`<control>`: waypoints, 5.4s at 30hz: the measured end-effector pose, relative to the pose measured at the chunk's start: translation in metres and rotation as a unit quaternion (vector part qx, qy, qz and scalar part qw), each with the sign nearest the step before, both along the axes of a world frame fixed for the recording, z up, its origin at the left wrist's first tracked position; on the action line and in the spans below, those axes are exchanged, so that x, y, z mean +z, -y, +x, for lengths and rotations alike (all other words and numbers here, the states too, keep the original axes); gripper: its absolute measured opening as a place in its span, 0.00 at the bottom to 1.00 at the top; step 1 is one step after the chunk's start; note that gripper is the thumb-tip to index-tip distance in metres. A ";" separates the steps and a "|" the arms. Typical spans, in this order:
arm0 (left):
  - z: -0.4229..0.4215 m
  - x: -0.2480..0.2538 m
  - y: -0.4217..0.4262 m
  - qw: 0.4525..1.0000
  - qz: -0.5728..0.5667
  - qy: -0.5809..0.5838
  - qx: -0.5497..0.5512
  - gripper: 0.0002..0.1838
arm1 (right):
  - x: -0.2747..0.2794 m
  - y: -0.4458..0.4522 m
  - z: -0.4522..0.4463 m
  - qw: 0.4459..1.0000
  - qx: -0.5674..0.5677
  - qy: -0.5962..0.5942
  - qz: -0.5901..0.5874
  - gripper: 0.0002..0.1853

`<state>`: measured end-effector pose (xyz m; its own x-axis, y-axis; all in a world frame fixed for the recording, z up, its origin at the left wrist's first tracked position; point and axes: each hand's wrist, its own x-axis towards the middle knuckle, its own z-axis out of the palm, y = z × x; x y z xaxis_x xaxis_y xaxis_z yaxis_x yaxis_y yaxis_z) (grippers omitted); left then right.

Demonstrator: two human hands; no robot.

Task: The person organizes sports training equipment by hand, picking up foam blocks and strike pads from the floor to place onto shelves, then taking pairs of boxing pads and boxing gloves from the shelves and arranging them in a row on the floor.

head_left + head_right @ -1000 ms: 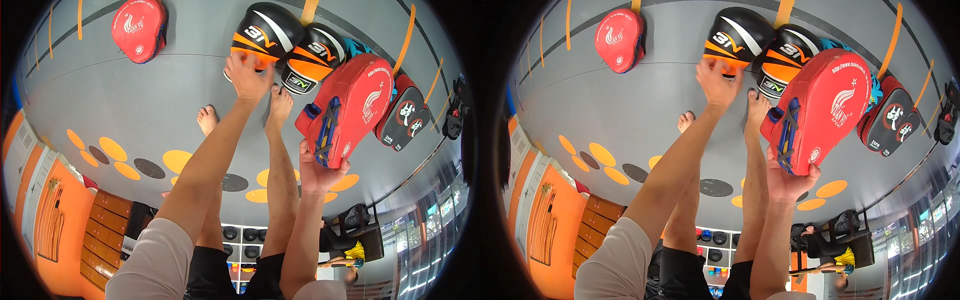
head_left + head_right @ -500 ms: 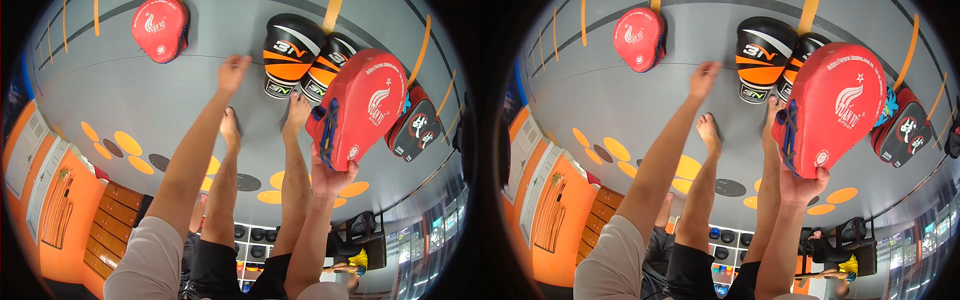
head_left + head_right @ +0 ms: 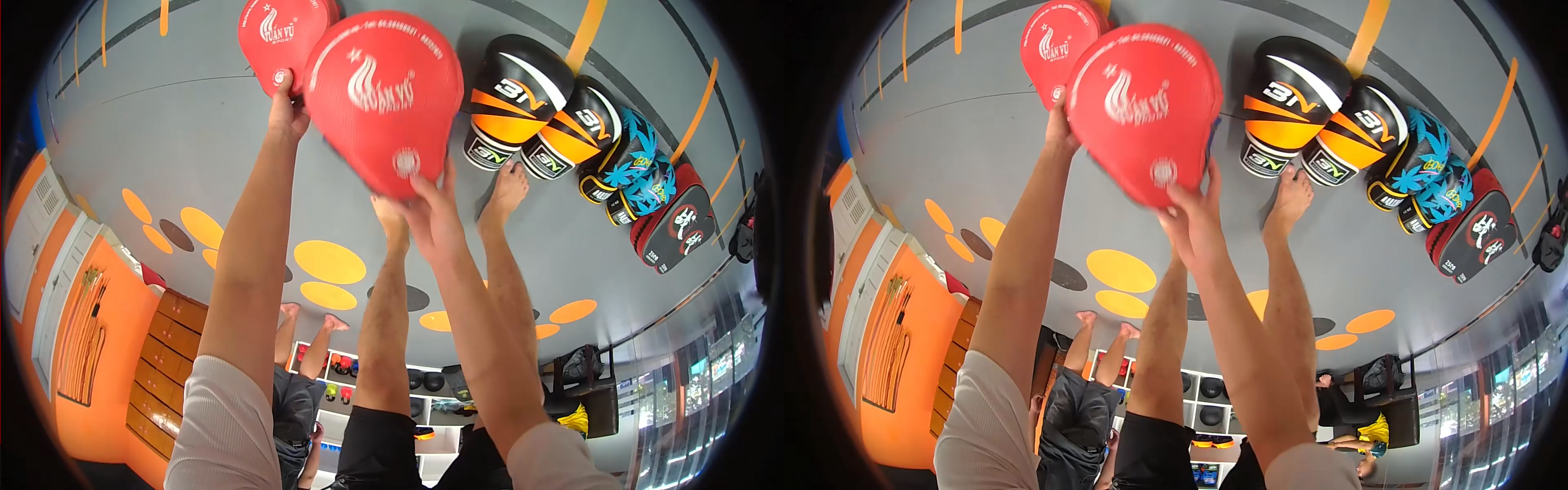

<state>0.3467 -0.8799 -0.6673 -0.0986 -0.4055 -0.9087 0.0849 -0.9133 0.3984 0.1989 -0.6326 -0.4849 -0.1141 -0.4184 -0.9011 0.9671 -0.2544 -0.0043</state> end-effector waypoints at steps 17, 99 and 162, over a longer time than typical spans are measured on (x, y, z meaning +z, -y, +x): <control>0.006 0.013 -0.088 0.998 -0.019 0.055 -0.014 0.40 | -0.068 -0.082 0.043 0.969 0.223 -0.029 0.107 0.44; 0.248 1.166 -1.119 -0.081 0.105 -0.472 -0.872 0.12 | 1.006 -0.810 0.699 0.383 -0.660 -0.343 0.548 0.20; 0.821 1.183 -2.186 -0.399 0.233 -0.380 -0.802 0.07 | 1.020 -1.643 1.134 0.109 -0.847 0.047 0.518 0.10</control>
